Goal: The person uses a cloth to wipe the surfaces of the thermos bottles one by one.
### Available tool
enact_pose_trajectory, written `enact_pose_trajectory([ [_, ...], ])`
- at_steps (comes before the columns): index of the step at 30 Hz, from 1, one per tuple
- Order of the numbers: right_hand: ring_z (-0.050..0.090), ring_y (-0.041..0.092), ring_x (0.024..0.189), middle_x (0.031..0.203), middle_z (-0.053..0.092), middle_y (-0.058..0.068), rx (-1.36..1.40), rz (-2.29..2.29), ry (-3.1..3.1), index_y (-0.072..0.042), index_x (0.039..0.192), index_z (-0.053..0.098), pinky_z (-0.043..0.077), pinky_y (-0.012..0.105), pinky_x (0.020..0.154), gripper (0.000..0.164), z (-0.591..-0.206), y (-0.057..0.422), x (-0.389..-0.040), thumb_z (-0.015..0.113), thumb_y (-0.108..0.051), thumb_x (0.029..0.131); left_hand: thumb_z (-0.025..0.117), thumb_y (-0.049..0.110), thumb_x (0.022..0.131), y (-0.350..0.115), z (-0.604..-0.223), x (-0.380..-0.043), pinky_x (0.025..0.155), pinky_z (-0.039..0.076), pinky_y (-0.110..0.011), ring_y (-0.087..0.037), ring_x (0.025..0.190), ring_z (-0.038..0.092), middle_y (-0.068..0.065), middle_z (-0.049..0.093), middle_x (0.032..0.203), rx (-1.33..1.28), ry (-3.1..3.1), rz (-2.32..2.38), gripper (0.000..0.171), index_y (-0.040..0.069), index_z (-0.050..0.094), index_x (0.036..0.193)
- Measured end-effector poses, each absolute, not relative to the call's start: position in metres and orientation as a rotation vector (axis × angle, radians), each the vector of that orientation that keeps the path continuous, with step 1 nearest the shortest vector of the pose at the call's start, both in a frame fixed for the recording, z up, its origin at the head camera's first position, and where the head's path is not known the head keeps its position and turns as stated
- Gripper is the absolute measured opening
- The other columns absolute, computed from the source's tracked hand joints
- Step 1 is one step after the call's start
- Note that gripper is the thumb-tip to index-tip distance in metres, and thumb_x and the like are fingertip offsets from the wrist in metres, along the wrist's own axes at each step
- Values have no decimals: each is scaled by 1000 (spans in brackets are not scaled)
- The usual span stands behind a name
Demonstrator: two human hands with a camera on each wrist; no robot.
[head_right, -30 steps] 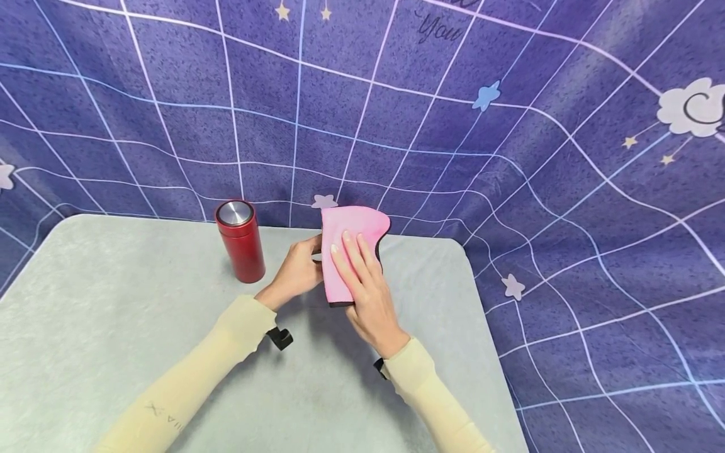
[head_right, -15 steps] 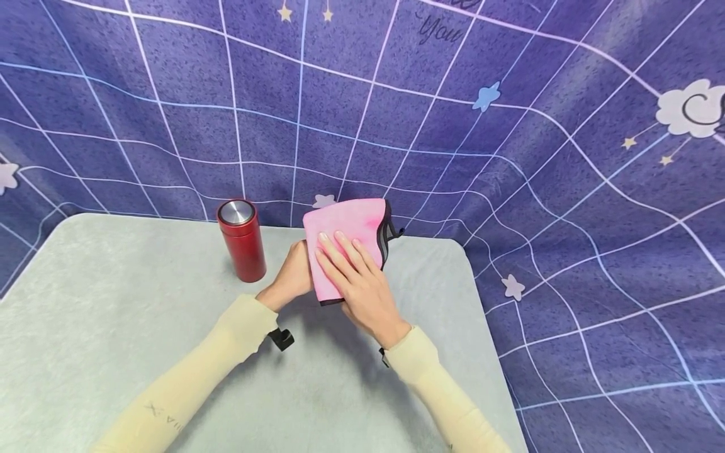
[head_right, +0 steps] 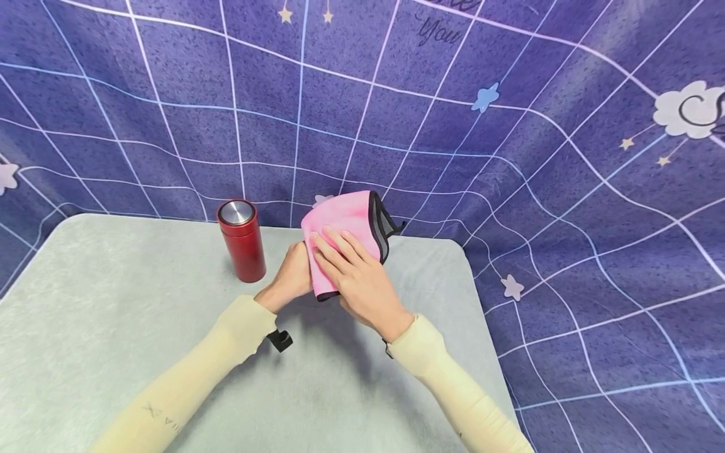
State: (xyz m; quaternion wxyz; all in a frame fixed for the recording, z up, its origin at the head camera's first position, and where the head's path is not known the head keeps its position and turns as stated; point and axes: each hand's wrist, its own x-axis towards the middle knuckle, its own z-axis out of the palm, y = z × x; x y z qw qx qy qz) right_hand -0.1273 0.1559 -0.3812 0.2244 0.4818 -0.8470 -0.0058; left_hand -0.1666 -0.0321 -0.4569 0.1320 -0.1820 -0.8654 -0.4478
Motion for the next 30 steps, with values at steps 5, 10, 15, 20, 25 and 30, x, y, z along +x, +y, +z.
enact_pose_trajectory([
  [5,32,30,160,164,51,9,1407,122,-2380,-2,152,59,17,43,134,77,-366,156,-132,60,5,75,68,-1,80,-33,-458,-166,71,62,-54,-37,86,76,-14,75,88,-527,-2500,-1303,16,4,69,96],
  [10,39,32,157,157,58,10,1488,257,-2434,-1,145,65,20,41,134,68,-349,156,-140,54,-1,78,72,0,81,-32,-462,-165,76,62,-54,-39,92,76,-15,77,95,-560,-2489,-1293,24,1,70,104],
  [15,44,29,154,152,63,8,1519,330,-2495,-2,141,68,23,38,132,64,-335,158,-148,52,-8,80,78,2,77,-31,-463,-163,82,62,-53,-36,94,74,-16,77,96,-578,-2456,-1391,36,-1,67,111],
  [20,46,22,152,147,66,3,1509,389,-2609,-9,139,71,27,35,131,55,-323,160,-156,56,-8,86,92,17,81,-27,-459,-161,82,62,-48,-29,94,73,-11,78,98,-548,-2496,-1441,46,2,68,118],
  [25,51,19,147,144,68,1,1488,482,-2668,-12,137,73,34,38,127,58,-317,162,-164,51,-6,84,97,26,81,-25,-458,-159,92,61,-44,-25,103,73,-9,78,115,-537,-2551,-1434,61,7,67,130],
  [30,57,19,140,140,69,0,1517,710,-2628,-17,138,74,44,42,120,55,-316,167,-175,46,-6,92,98,27,80,-25,-457,-158,99,60,-47,-29,111,74,-13,78,119,-542,-2567,-1398,65,7,68,134],
])
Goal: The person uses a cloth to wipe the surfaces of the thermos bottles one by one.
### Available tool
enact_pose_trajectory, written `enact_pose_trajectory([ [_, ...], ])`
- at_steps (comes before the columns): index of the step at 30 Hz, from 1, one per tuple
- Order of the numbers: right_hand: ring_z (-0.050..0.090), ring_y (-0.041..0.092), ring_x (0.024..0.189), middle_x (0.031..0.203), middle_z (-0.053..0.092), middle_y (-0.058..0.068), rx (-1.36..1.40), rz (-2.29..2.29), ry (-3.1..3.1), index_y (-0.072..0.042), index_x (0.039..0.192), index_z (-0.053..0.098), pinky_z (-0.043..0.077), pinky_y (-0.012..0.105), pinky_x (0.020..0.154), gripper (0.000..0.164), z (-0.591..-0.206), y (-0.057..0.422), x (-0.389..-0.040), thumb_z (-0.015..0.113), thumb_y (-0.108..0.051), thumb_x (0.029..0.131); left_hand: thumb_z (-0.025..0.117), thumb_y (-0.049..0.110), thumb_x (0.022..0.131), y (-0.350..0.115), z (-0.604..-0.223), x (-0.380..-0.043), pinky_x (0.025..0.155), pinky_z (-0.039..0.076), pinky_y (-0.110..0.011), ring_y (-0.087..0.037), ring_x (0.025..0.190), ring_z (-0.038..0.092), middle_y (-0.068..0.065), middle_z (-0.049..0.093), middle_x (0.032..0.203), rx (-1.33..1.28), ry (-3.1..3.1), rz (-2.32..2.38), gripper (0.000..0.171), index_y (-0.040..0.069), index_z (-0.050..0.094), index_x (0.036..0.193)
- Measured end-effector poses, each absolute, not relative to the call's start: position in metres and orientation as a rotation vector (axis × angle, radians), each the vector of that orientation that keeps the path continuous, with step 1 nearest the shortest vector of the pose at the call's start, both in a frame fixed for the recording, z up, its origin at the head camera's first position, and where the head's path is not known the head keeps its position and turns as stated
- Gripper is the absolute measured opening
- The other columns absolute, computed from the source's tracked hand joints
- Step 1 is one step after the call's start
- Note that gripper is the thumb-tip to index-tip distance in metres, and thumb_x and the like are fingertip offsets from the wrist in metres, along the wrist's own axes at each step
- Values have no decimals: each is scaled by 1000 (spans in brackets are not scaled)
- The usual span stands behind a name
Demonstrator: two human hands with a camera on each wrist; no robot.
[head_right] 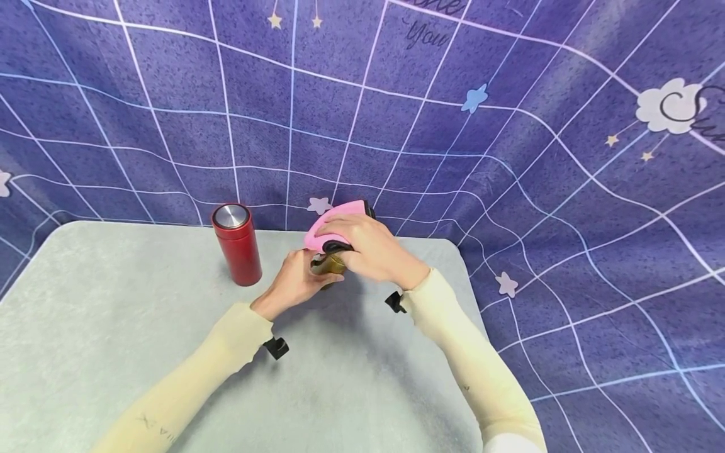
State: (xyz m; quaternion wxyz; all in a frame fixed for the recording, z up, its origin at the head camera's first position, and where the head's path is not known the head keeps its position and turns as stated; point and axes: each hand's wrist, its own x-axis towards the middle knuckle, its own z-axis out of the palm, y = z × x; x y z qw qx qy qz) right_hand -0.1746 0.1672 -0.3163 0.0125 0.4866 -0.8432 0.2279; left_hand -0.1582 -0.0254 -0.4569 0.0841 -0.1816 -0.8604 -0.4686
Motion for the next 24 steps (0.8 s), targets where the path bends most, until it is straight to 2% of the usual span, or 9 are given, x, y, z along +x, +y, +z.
enact_pose_trajectory([
  [4,58,17,138,139,70,-3,1495,969,-2633,-21,139,74,46,40,115,55,-320,174,-182,46,-1,95,98,27,80,-26,-457,-158,103,59,-48,-31,117,73,-14,77,124,-545,-2585,-1393,66,7,69,137],
  [7,59,11,138,139,70,-7,1395,1139,-2681,-23,139,74,46,33,115,53,-321,179,-184,49,-1,98,98,28,80,-26,-458,-158,102,58,-49,-32,118,73,-13,77,126,-542,-2601,-1369,68,8,69,138],
  [10,76,19,99,134,72,-10,1241,1286,-2732,-24,140,73,61,31,86,43,-323,183,-182,55,-7,104,99,30,79,-26,-458,-159,101,57,-49,-31,116,73,-12,77,126,-536,-2599,-1361,70,9,69,139],
  [12,73,30,72,133,73,-9,1155,1381,-2746,-23,140,73,60,35,64,39,-326,184,-182,59,-11,106,99,29,79,-26,-458,-160,100,57,-49,-31,115,73,-11,77,126,-528,-2592,-1378,71,10,68,140],
  [14,60,38,52,130,75,-8,1078,1476,-2736,-22,140,73,54,40,50,37,-329,186,-183,61,-13,106,99,29,79,-26,-458,-160,101,57,-49,-30,115,73,-11,77,127,-514,-2587,-1407,73,10,68,142],
  [17,74,33,80,133,75,-3,1022,1599,-2671,-17,139,73,62,38,77,37,-334,187,-183,61,-9,105,99,31,78,-26,-457,-159,102,57,-50,-31,118,72,-12,75,131,-485,-2594,-1435,78,10,66,146],
  [20,72,18,109,133,75,2,957,1677,-2574,-11,139,73,55,30,101,38,-343,188,-182,60,-4,103,99,34,78,-27,-456,-158,103,57,-51,-32,119,71,-13,74,132,-452,-2604,-1457,81,10,65,148],
  [21,69,15,116,132,75,4,926,1694,-2541,-10,138,73,53,29,105,38,-346,188,-182,60,-4,103,99,35,78,-27,-456,-158,102,57,-52,-32,119,72,-13,75,132,-439,-2604,-1466,80,11,65,147],
  [24,68,15,115,132,75,7,850,1722,-2443,-8,138,73,53,29,104,38,-357,187,-179,61,-4,103,99,36,78,-27,-456,-158,100,58,-51,-31,117,72,-11,76,129,-415,-2604,-1491,77,13,67,144],
])
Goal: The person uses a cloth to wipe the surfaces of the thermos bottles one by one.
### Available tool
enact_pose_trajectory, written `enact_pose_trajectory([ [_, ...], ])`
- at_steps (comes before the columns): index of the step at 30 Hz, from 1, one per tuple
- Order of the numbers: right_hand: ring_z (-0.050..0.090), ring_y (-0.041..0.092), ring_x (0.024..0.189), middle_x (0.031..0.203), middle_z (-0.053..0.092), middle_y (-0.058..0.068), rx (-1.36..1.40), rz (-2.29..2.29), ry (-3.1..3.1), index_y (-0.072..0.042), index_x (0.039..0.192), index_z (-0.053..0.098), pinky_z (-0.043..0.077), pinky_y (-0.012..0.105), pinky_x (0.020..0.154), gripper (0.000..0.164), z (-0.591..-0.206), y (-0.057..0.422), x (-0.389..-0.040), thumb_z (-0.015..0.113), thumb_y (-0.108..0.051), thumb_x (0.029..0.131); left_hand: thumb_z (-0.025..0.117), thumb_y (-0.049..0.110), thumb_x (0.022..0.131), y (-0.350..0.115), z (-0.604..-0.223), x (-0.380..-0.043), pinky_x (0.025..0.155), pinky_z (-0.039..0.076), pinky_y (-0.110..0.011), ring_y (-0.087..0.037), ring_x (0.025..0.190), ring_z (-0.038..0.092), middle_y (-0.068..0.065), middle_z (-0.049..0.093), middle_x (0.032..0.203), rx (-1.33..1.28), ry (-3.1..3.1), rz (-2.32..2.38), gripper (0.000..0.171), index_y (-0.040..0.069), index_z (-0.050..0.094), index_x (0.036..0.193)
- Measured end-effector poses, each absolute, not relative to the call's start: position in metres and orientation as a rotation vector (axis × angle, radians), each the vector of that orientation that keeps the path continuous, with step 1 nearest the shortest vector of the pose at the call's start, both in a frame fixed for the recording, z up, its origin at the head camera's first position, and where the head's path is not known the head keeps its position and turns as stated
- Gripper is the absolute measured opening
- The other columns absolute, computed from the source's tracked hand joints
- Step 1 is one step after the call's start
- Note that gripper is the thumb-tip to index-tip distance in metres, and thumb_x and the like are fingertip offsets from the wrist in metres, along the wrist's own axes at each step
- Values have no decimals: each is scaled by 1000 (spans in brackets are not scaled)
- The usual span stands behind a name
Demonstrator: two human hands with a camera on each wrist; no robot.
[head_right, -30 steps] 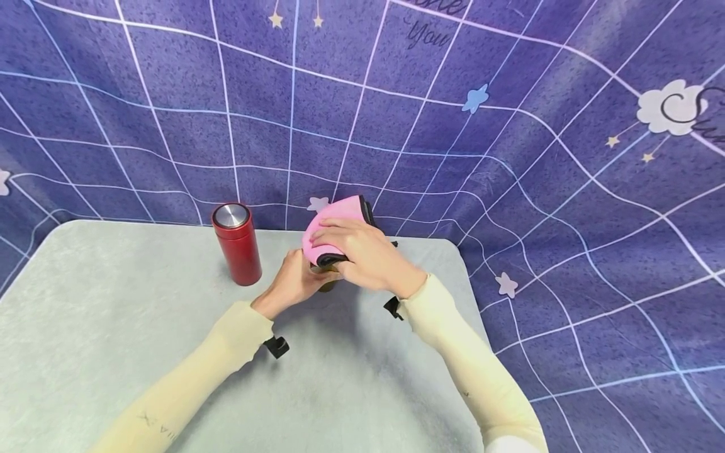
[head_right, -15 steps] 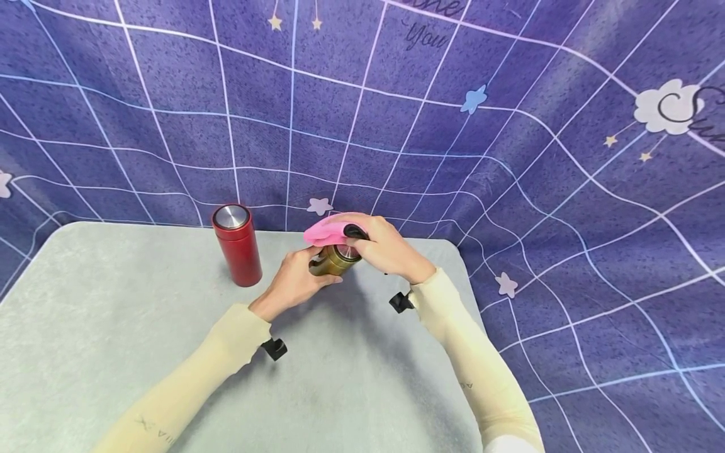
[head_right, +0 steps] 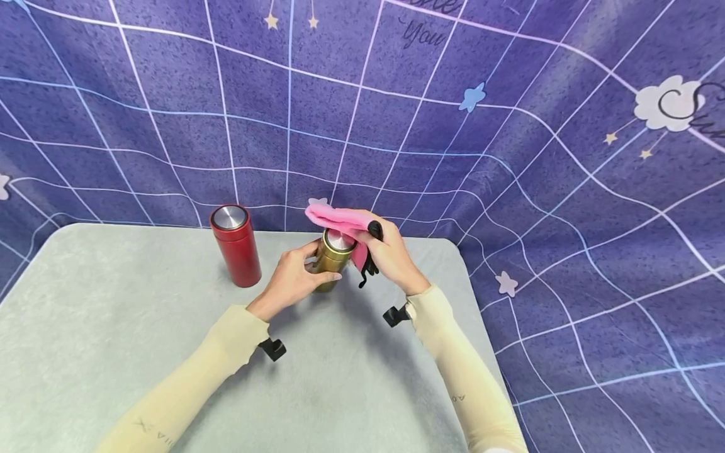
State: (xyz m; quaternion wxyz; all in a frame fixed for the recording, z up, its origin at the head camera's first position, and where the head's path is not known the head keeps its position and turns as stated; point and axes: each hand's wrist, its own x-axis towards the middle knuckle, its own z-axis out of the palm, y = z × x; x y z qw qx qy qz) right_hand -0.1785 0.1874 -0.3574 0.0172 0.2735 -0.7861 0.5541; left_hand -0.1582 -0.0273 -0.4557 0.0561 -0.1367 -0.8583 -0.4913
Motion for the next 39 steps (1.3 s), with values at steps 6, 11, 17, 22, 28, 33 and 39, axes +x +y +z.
enact_pose_trajectory([
  [6,61,18,137,147,68,1,818,1718,-2312,-12,144,70,46,35,118,44,-377,182,-170,59,1,103,98,36,79,-29,-457,-159,99,59,-50,-29,115,74,-9,77,127,-389,-2582,-1549,72,16,68,141],
  [11,47,22,151,158,58,3,837,1675,-2221,-10,150,63,34,41,128,50,-389,175,-162,57,5,103,97,30,80,-29,-456,-160,98,62,-49,-33,114,76,-11,76,131,-376,-2536,-1656,71,14,68,143],
  [17,44,24,154,161,54,6,829,1578,-2162,-8,153,60,34,40,128,51,-398,169,-153,57,6,104,98,24,79,-28,-457,-162,94,64,-46,-35,113,76,-11,76,131,-377,-2497,-1684,68,12,70,141],
  [22,49,25,150,157,57,12,801,1628,-2051,-2,152,58,34,43,128,49,-398,166,-148,50,8,105,98,24,80,-28,-459,-161,94,64,-43,-33,115,75,-10,74,133,-390,-2499,-1741,70,11,68,142],
  [28,65,13,117,129,73,6,333,1881,-1945,2,143,65,48,27,107,38,-408,171,-145,57,-5,107,98,27,80,-29,-454,-156,94,64,-38,-32,118,74,-10,74,133,-346,-2456,-1858,72,9,67,143],
  [33,66,15,103,116,71,2,4,2229,-1738,-3,142,65,55,27,92,37,-424,177,-138,63,-12,106,100,28,78,-40,-455,-144,93,64,-39,-28,117,74,-8,76,128,-258,-2343,-1912,65,12,72,134],
  [39,70,17,105,124,72,5,-107,2368,-1669,-7,144,62,60,30,90,38,-441,181,-129,61,-10,106,99,28,79,-56,-461,-130,88,66,-36,-22,112,74,-4,79,118,-178,-2260,-1922,54,14,75,125],
])
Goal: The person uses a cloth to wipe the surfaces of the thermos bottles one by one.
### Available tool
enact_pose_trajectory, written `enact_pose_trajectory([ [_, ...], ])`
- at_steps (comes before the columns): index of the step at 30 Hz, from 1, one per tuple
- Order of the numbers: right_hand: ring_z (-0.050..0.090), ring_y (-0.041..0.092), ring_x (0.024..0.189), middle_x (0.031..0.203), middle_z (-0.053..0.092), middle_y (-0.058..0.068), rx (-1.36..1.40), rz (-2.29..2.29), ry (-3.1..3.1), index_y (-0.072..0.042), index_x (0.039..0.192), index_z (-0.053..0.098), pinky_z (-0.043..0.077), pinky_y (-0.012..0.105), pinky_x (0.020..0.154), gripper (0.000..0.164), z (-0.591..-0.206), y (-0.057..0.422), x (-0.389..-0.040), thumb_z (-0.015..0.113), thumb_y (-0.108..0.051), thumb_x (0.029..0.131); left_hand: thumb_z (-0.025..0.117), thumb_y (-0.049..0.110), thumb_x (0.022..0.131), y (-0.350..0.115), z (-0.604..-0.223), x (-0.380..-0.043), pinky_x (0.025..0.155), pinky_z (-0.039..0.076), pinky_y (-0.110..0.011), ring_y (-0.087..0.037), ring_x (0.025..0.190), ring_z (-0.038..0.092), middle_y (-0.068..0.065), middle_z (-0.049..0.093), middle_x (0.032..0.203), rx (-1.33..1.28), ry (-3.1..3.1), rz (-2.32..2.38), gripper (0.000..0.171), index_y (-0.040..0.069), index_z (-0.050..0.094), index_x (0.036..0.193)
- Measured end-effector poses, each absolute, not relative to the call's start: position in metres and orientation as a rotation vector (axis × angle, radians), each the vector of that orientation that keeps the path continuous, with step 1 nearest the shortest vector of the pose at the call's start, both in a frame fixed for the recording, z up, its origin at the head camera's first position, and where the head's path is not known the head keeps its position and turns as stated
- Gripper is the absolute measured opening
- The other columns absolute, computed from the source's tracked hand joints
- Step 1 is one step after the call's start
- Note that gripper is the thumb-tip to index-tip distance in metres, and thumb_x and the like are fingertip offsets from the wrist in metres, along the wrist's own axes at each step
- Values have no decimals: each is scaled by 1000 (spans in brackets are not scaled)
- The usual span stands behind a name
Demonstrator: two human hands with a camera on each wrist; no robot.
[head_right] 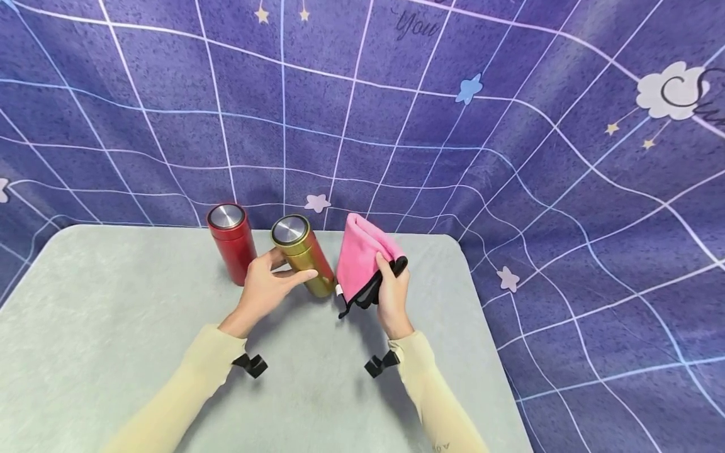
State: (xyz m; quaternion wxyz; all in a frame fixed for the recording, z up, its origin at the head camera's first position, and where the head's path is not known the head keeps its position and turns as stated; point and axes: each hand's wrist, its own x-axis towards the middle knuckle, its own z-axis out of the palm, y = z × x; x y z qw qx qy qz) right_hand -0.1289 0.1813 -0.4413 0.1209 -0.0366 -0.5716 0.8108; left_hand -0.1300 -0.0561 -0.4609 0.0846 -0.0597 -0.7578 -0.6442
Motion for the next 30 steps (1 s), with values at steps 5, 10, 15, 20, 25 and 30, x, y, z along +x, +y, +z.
enact_pose_trajectory([
  [5,71,19,101,122,73,6,-148,2402,-1662,-10,143,64,61,32,87,36,-454,184,-126,61,-12,107,100,25,77,-65,-456,-121,84,65,-29,-24,108,76,-4,79,116,-134,-2212,-1939,52,13,76,122],
  [10,70,18,98,117,72,7,-163,2414,-1659,-8,140,65,61,31,84,34,-467,182,-126,63,-14,107,100,22,78,-68,-444,-115,81,66,-29,-23,100,77,-6,79,114,-132,-2140,-1970,50,11,76,120],
  [15,70,18,103,125,72,8,-178,2437,-1658,-9,143,63,61,31,87,35,-477,179,-125,61,-14,108,99,16,78,-65,-432,-113,78,67,-33,-24,88,80,-10,79,111,-159,-2030,-2028,47,8,76,118],
  [20,71,20,106,129,71,10,-180,2463,-1642,-8,143,62,62,33,90,35,-482,175,-122,60,-16,109,97,8,78,-61,-424,-113,77,67,-34,-22,84,80,-13,78,108,-177,-1924,-2069,43,4,76,116],
  [25,73,20,106,127,73,9,-198,2500,-1602,-9,143,62,63,34,90,35,-482,169,-116,60,-16,109,97,4,77,-54,-421,-112,79,67,-35,-23,85,80,-12,78,106,-201,-1871,-2094,43,2,76,114],
  [30,73,19,103,124,73,10,-245,2509,-1559,-8,143,62,63,32,85,36,-477,158,-106,61,-18,109,98,4,76,-48,-424,-112,81,67,-38,-21,86,79,-11,78,105,-215,-1870,-2084,45,3,76,115],
])
